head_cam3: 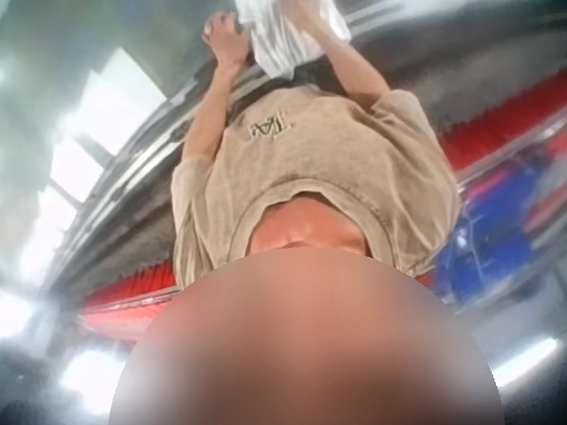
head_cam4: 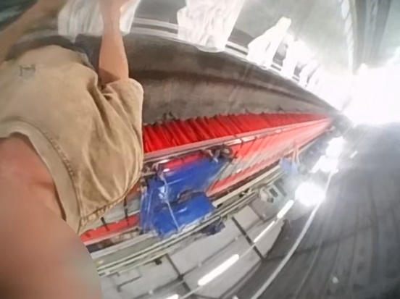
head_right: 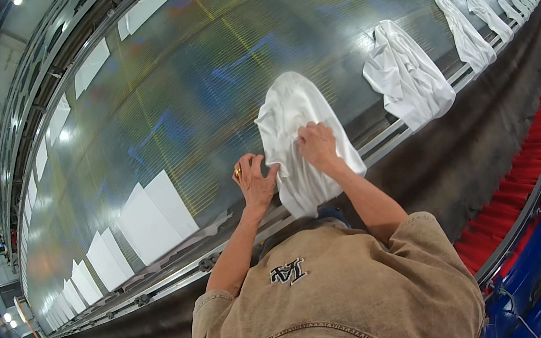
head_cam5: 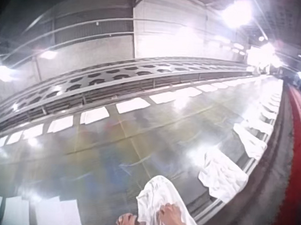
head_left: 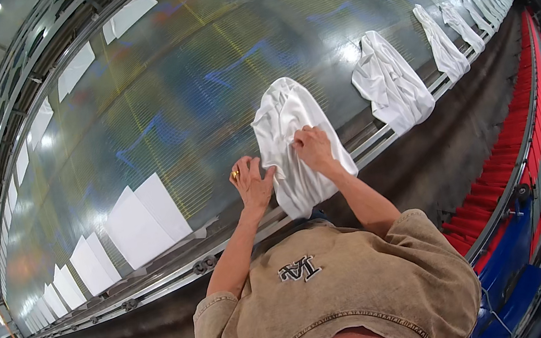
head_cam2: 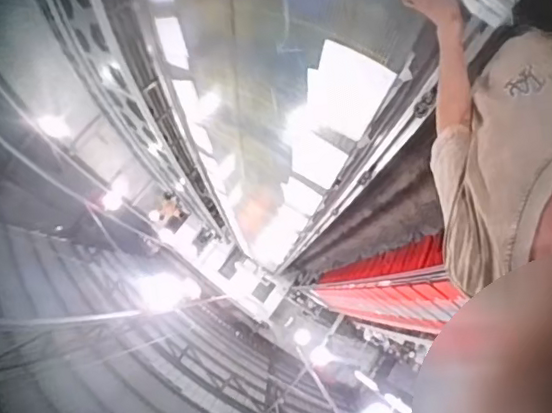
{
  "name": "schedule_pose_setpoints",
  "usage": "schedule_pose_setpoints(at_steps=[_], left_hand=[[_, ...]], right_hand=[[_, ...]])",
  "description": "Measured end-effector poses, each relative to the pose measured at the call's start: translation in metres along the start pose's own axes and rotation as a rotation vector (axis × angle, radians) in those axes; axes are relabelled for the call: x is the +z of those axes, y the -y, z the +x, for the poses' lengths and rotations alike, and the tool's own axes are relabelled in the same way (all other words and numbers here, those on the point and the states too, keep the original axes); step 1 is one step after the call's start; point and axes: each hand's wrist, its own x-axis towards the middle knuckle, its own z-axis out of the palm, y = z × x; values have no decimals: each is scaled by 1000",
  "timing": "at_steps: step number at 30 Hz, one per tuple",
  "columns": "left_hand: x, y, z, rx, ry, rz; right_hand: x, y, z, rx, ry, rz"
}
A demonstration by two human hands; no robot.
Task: The person repeatedly folds white shirts on a flat surface, smoothing each piece and placing it in a neat stack. The process is repeated for multiple shirts in a consistent manner.
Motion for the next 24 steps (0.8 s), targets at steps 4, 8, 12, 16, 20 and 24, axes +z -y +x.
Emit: schedule_pose_setpoints(at_steps=[4,8,12,16,20,24], left_hand=[[12,-8,5,83,-45,-11],[16,-13,5,-384,-73,-650],[-10,-3,-6,-949,-277,-1695],[-62,14,-36,-981,-320,-1571],[-119,36,-38,-944,-187,-1375],[-160,59,-18,-680,-110,-1505]], right_hand=[[-9,-8,6,84,98,292],[-33,-15,13,410,92,781],[-72,-24,-1,650,-15,1230],[-125,-38,-21,722,78,1157],[-159,-32,-12,774,265,1194],[-162,-27,24,460,113,1543]])
